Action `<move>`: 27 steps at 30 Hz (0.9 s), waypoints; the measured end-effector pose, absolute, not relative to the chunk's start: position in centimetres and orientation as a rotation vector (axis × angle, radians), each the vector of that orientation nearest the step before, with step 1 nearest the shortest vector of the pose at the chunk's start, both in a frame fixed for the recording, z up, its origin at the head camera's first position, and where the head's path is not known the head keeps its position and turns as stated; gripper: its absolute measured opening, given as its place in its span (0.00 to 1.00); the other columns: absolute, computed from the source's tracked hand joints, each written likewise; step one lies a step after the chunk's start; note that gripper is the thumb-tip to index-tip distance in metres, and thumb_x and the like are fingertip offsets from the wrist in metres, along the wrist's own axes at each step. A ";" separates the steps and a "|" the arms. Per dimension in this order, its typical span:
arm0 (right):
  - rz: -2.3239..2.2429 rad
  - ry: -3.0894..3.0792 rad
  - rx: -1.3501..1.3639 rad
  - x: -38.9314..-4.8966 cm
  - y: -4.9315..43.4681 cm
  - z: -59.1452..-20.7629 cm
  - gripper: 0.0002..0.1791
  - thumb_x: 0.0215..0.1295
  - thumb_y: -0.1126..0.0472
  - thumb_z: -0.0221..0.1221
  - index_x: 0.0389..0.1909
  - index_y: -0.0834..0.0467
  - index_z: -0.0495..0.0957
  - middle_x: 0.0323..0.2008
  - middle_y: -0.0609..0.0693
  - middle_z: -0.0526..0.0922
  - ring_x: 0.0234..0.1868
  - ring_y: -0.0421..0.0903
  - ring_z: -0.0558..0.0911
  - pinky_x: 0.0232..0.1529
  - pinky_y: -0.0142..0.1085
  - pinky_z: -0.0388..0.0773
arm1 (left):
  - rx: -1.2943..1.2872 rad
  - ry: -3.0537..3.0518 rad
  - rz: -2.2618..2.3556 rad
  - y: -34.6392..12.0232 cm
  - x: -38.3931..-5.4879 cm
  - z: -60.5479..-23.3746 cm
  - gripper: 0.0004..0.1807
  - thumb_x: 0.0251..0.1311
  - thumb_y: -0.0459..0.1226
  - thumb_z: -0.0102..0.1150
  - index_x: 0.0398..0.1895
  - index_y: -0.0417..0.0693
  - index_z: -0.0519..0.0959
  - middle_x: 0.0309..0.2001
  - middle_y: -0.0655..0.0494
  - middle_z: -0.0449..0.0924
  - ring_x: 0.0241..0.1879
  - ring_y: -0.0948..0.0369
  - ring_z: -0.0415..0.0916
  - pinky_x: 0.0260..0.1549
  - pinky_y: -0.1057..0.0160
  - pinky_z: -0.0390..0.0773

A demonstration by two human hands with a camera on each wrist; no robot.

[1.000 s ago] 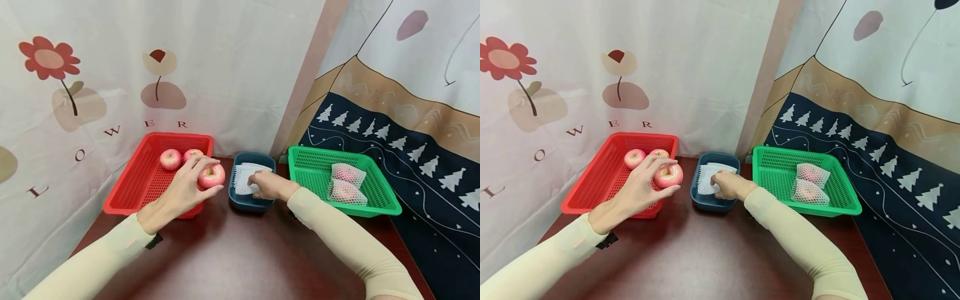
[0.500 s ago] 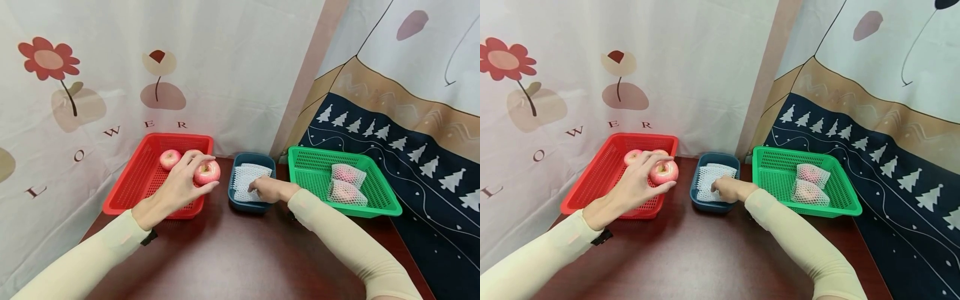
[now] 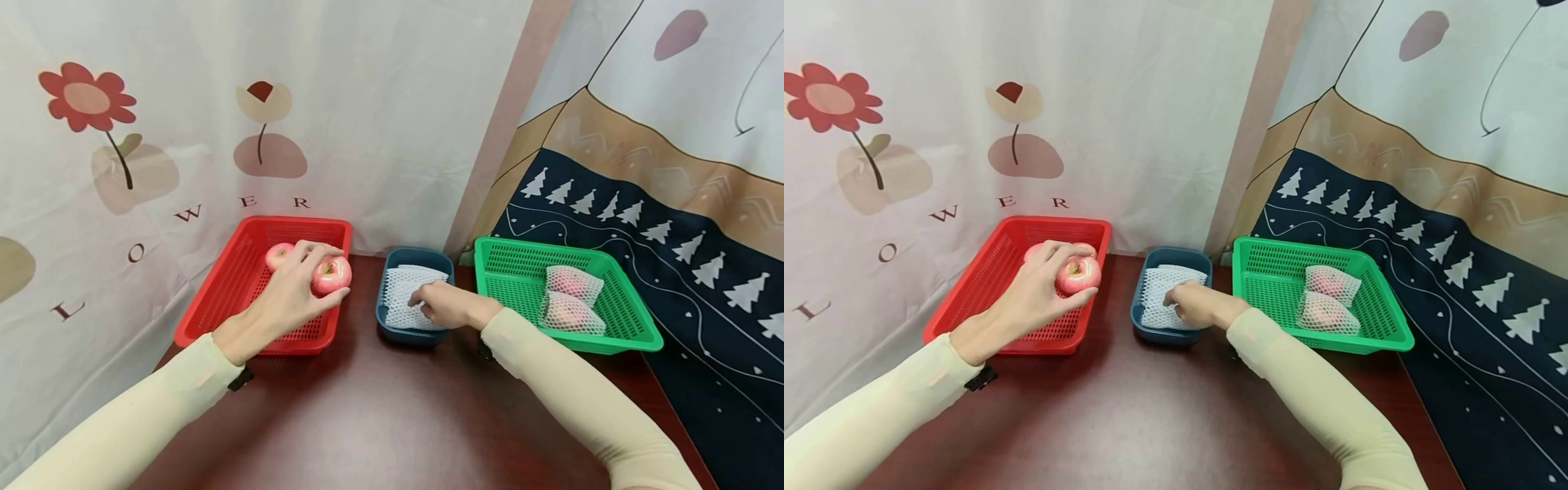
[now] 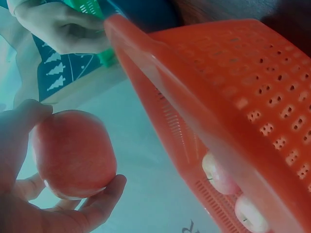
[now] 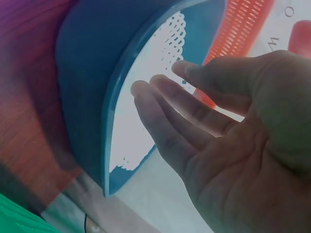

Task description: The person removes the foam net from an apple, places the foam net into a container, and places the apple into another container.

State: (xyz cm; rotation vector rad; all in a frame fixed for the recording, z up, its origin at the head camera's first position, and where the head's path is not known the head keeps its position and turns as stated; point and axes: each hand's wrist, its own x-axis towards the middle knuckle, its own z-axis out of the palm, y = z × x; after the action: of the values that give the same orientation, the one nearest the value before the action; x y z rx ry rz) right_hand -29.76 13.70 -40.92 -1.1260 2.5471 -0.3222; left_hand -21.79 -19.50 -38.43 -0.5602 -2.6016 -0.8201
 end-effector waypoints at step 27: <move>-0.580 2.805 -1.210 -28.3 18.2 -38.0 0.14 0.86 0.63 0.65 0.64 0.61 0.91 0.58 0.56 0.94 0.52 0.48 0.91 0.58 0.47 0.94 | -0.455 -2.741 -0.776 -21.4 -23.4 -38.2 0.39 0.65 0.42 0.84 0.77 0.49 0.77 0.70 0.39 0.76 0.67 0.41 0.77 0.58 0.35 0.90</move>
State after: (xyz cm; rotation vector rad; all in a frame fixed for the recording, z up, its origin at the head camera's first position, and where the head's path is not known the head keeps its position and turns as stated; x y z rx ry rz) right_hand -28.28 18.24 -37.96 -1.2104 2.8053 -0.5805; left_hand -23.42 -21.44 -38.23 -0.4549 -2.7415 -0.7756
